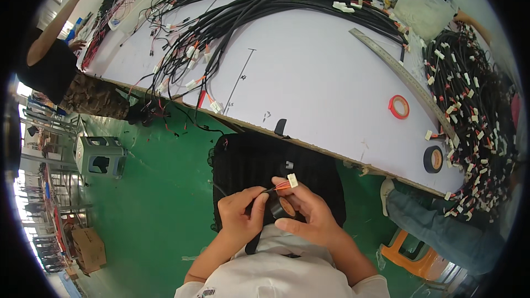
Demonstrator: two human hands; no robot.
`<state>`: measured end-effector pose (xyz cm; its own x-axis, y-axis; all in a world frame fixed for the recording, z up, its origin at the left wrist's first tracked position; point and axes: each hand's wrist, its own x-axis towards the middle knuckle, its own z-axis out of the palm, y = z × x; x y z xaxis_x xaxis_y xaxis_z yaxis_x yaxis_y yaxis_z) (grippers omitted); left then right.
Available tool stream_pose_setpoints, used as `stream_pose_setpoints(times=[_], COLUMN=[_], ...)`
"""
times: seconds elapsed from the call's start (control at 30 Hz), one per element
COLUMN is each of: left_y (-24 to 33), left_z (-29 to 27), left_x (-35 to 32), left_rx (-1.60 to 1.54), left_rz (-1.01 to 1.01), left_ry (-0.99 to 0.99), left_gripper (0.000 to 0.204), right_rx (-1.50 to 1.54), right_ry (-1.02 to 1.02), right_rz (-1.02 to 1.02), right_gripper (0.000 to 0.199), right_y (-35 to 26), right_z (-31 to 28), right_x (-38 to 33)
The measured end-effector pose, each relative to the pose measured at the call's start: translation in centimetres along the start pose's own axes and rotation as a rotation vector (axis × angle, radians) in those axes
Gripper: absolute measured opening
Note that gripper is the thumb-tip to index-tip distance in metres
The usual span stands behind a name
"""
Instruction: The person assembles a cable harness by hand, taping individual wires into a bundle with electrical tape.
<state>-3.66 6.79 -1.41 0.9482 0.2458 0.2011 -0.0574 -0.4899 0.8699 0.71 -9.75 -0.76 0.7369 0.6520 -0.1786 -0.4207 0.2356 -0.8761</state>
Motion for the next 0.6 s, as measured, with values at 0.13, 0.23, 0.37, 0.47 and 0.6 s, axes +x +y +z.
stream_pose_setpoints(times=[0.13,0.23,0.37,0.47,0.6], left_y=[0.2,-0.1,-0.1,0.0,-0.1], left_z=[-0.2,-0.7,-1.3,-2.8,-3.9], left_x=[0.5,0.1,-0.2,-0.1,-0.2], left_rx=[0.236,0.321,0.004,-0.282,-0.587], left_rz=[0.255,0.290,0.091,-0.190,-0.406], left_ry=[0.078,0.029,0.080,-0.036,-0.199], left_gripper=[0.007,0.008,0.008,0.011,0.020], right_rx=[0.080,0.221,0.546,0.334,0.030], right_ry=[0.072,0.102,0.043,-0.081,-0.058], right_rz=[0.112,0.096,0.168,0.211,0.153], right_gripper=[0.059,0.055,0.049,0.037,0.049], right_y=[-1.8,-1.9,-2.2,0.4,1.7], right_z=[0.8,1.2,1.4,-0.5,-0.3], right_x=[-0.6,0.2,0.8,0.9,2.4])
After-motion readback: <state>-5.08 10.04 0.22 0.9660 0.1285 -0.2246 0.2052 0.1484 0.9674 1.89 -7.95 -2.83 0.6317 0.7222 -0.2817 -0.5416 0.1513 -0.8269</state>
